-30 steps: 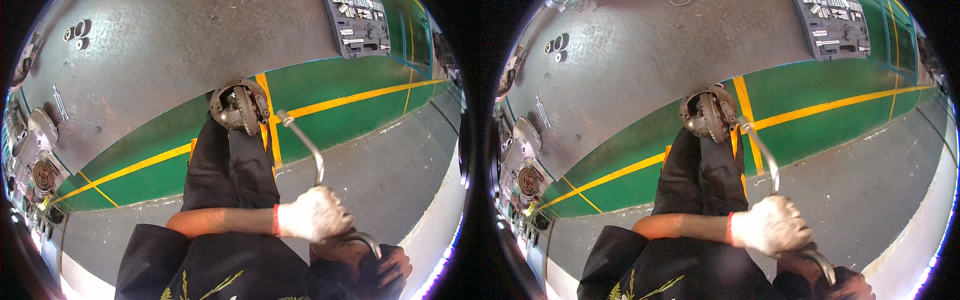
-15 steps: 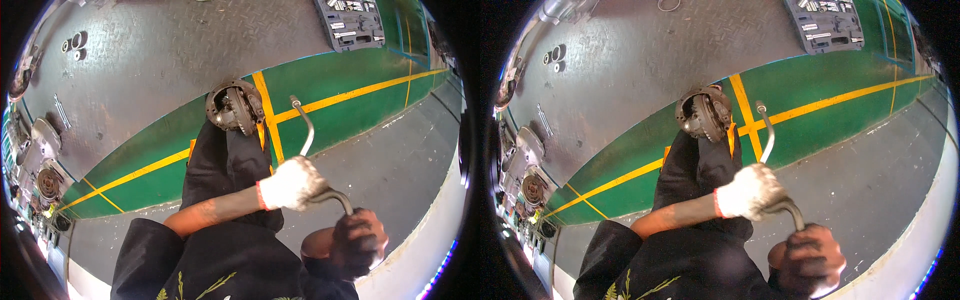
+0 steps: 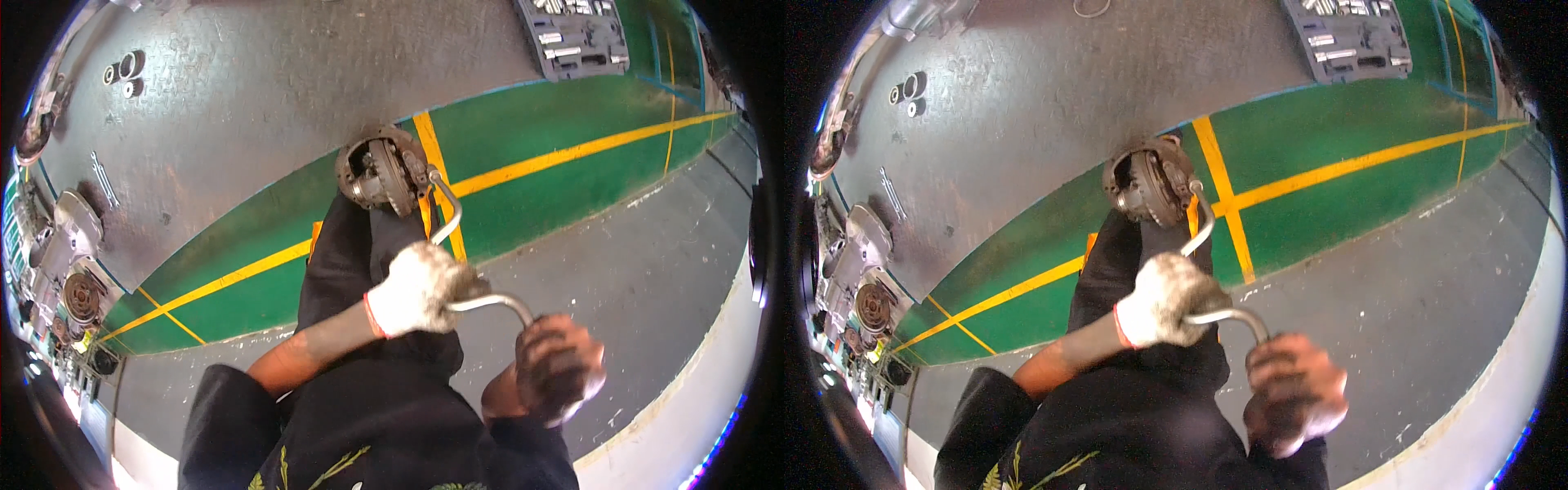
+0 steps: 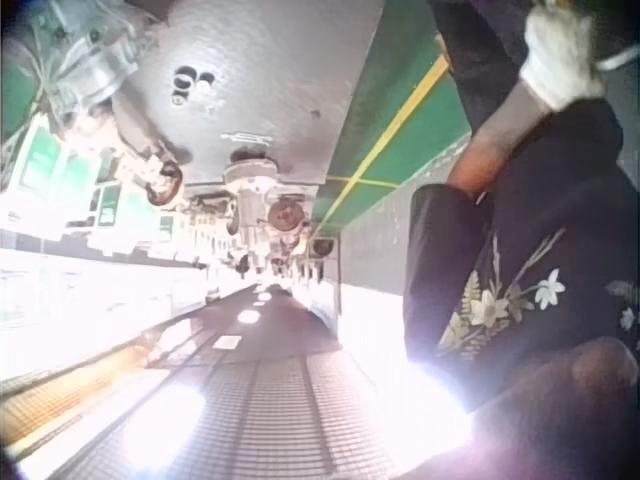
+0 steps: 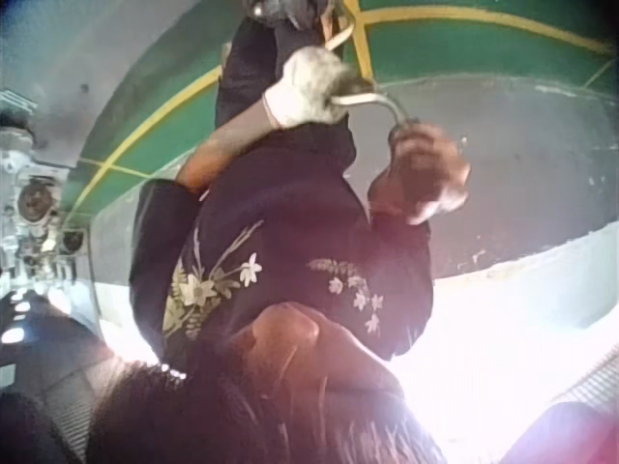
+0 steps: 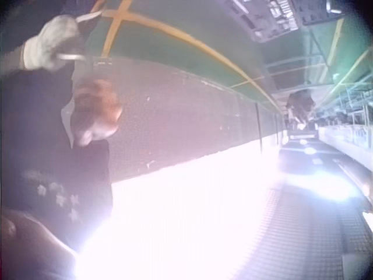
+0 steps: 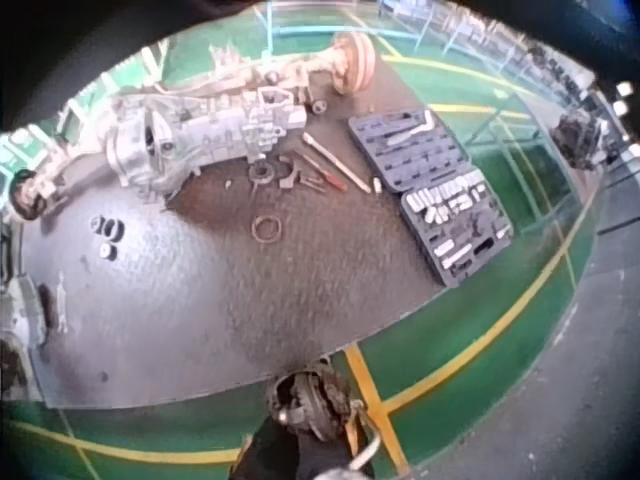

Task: Manually disassemble a vehicle differential and inspect the gears.

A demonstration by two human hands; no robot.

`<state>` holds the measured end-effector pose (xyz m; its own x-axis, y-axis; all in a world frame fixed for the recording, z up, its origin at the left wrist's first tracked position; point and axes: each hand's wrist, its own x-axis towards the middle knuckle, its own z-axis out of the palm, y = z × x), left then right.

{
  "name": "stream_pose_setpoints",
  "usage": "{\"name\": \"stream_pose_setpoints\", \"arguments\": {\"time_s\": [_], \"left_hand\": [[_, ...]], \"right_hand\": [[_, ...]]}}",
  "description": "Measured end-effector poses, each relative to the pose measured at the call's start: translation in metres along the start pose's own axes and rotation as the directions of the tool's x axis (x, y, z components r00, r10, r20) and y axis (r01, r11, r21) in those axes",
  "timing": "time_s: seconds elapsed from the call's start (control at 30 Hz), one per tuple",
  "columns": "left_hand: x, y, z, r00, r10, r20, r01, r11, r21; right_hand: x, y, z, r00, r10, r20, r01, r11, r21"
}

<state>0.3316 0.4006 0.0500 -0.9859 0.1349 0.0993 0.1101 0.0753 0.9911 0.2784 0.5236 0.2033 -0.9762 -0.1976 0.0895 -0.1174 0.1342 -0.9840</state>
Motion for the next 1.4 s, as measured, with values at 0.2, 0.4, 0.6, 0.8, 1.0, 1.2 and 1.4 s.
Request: {"name": "stream_pose_setpoints", "arguments": {"time_s": [0.2, 0.4, 0.6, 0.8, 1.0, 1.2, 1.4], "left_hand": [[0.006, 0.033, 0.005, 0.974, 0.023, 0.226, -0.034, 0.998, 0.043], [0.004, 0.041, -0.018, 0.953, -0.070, 0.294, 0.023, 0.987, 0.161], [-0.004, 0.029, -0.017, 0.986, -0.058, 0.158, 0.040, 0.993, 0.115], [0.005, 0.024, -0.025, 0.985, -0.070, 0.155, 0.043, 0.984, 0.175], [0.037, 0.014, -0.033, 0.984, 0.063, -0.168, -0.001, 0.939, 0.344], [0.003, 0.013, -0.023, 0.954, -0.057, -0.294, 0.130, 0.963, 0.234], [-0.017, 0.030, 0.033, 0.969, -0.119, -0.219, 0.136, 0.989, 0.065]], "right_hand": [[0.006, -0.022, -0.027, 0.965, -0.218, -0.148, 0.247, 0.944, 0.217], [0.001, -0.012, -0.024, 0.955, -0.217, -0.203, 0.270, 0.917, 0.293], [0.009, 0.001, -0.008, 0.977, -0.151, -0.153, 0.193, 0.928, 0.319], [0.013, 0.003, -0.006, 0.954, -0.132, -0.269, 0.210, 0.936, 0.284], [0.019, 0.007, 0.002, 0.836, 0.016, -0.548, 0.153, 0.953, 0.261], [0.027, 0.001, 0.020, 0.994, -0.038, -0.100, 0.071, 0.933, 0.353], [0.043, 0.001, 0.027, 0.983, -0.103, 0.149, 0.048, 0.940, 0.337]]}}
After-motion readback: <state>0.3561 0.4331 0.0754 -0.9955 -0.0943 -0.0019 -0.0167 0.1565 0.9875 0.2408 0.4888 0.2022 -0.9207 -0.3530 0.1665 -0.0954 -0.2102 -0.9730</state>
